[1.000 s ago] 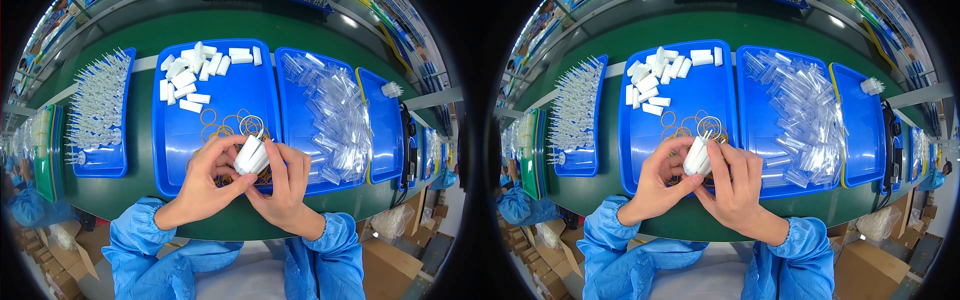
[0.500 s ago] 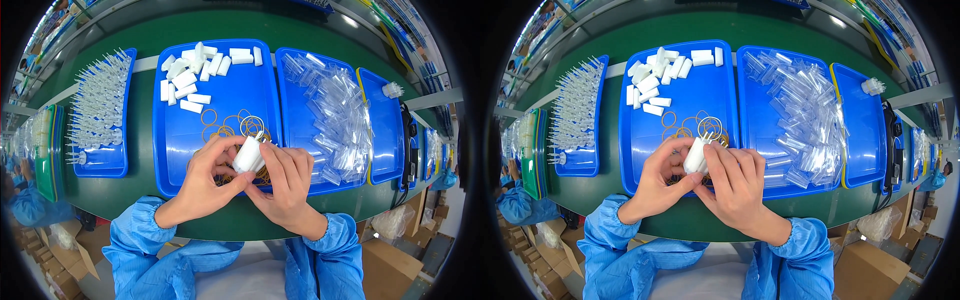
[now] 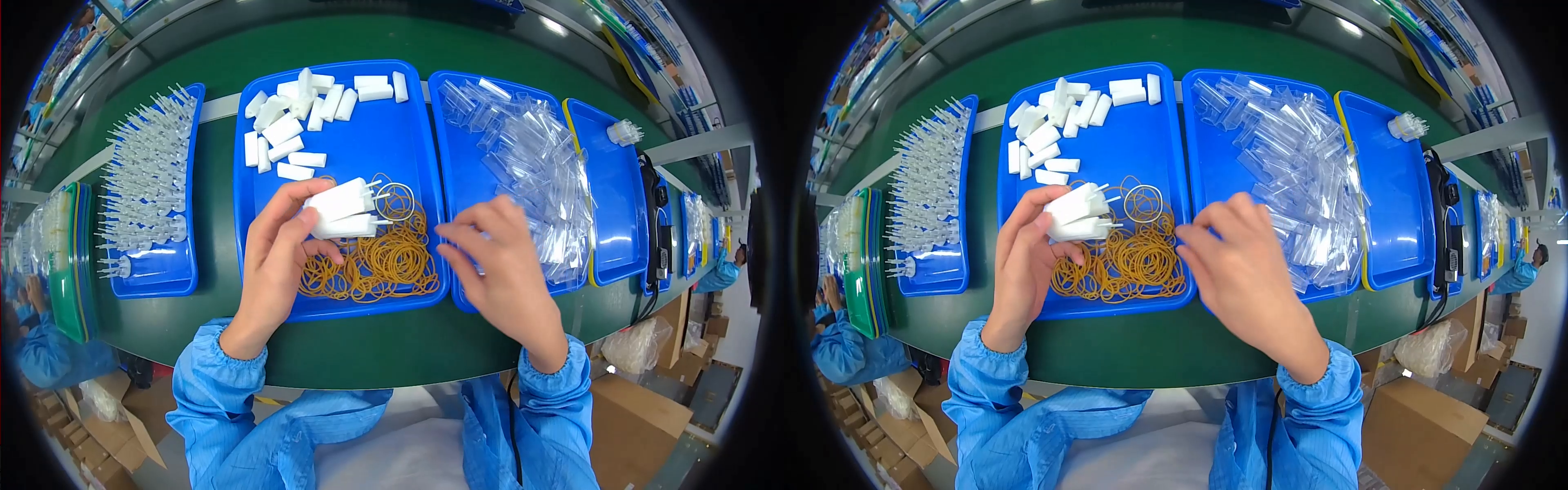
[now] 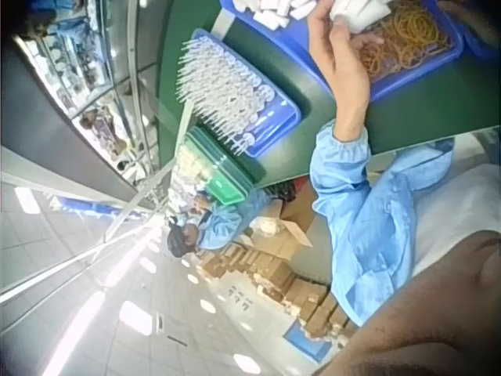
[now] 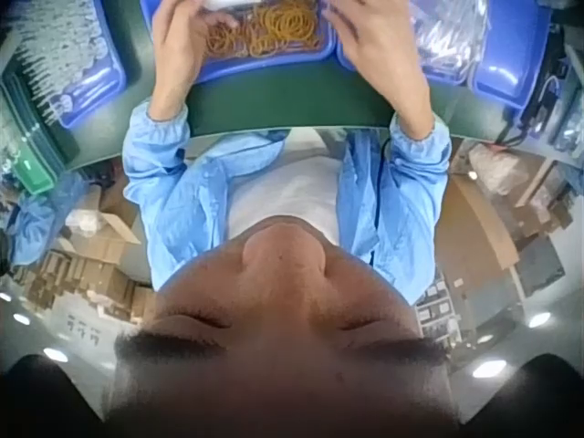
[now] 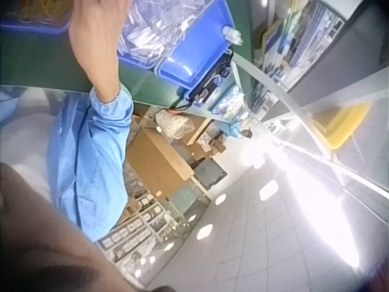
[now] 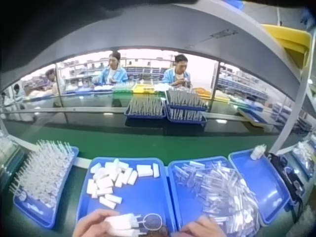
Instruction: The person assembles parts by attaching white pieces and clear plastic sleeves onto a base by hand, secures the bundle with a rubber band, and places the assembly on a tray.
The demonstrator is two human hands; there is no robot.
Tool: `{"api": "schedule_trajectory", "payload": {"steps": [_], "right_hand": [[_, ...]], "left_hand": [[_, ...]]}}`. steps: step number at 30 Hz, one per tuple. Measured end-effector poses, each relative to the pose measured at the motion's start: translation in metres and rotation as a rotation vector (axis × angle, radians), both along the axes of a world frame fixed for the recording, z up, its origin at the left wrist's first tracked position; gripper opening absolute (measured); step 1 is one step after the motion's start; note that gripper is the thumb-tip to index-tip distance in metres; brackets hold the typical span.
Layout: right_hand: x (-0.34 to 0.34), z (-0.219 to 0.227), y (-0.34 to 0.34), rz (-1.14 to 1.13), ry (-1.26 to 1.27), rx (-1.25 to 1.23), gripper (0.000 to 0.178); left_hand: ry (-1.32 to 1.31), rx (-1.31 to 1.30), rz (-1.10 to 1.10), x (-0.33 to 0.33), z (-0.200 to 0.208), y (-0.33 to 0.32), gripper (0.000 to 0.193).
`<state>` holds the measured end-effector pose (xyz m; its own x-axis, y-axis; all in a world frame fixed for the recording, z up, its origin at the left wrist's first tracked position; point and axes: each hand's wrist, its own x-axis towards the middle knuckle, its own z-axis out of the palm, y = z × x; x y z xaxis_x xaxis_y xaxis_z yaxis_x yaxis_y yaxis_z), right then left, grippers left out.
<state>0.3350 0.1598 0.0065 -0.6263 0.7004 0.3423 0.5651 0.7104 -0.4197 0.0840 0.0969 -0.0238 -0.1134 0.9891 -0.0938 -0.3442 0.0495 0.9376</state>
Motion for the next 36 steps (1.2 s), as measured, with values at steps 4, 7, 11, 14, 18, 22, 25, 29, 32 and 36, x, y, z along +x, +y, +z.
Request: {"api": "schedule_trajectory", "payload": {"steps": [4, 7, 11, 14, 18, 22, 25, 29, 32, 36], "right_hand": [[-0.016, -0.006, -0.008, 0.09, -0.169, -0.049, 0.009], [-0.021, -0.001, -0.01, 0.134, -0.281, -0.078, 0.009], [-0.016, 0.006, -0.007, 0.154, -0.239, -0.1, 0.008], [0.007, 0.024, 0.004, 0.083, -0.236, -0.064, 0.009], [0.039, 0.03, 0.006, -0.047, -0.353, -0.081, 0.016], [0.042, 0.014, -0.002, -0.079, -0.475, -0.092, 0.015], [0.04, 0.012, 0.004, -0.034, -0.497, -0.031, 0.017], [0.033, 0.021, 0.006, 0.035, -0.343, -0.094, 0.021], [0.021, 0.027, -0.002, 0.043, 0.034, -0.35, 0.03], [-0.007, 0.027, -0.005, 0.103, 0.382, -0.379, 0.033]], "left_hand": [[0.057, -0.036, 0.008, 0.0, 0.002, -0.001, 0.033], [0.162, -0.01, 0.005, -0.002, -0.001, -0.001, 0.034], [0.162, 0.04, 0.032, 0.0, -0.001, 0.003, 0.033], [0.116, 0.043, 0.076, 0.001, -0.005, 0.003, 0.031], [0.13, 0.021, 0.062, -0.001, -0.006, -0.002, 0.031], [0.126, 0.004, 0.002, 0.003, -0.004, -0.002, 0.03], [0.111, 0.017, -0.042, 0.006, -0.003, -0.003, 0.031], [0.117, 0.005, -0.113, 0.008, -0.003, -0.005, 0.035], [0.157, 0.026, -0.139, 0.013, -0.002, -0.007, 0.038], [0.251, 0.058, -0.205, 0.01, -0.001, -0.009, 0.04]]}}
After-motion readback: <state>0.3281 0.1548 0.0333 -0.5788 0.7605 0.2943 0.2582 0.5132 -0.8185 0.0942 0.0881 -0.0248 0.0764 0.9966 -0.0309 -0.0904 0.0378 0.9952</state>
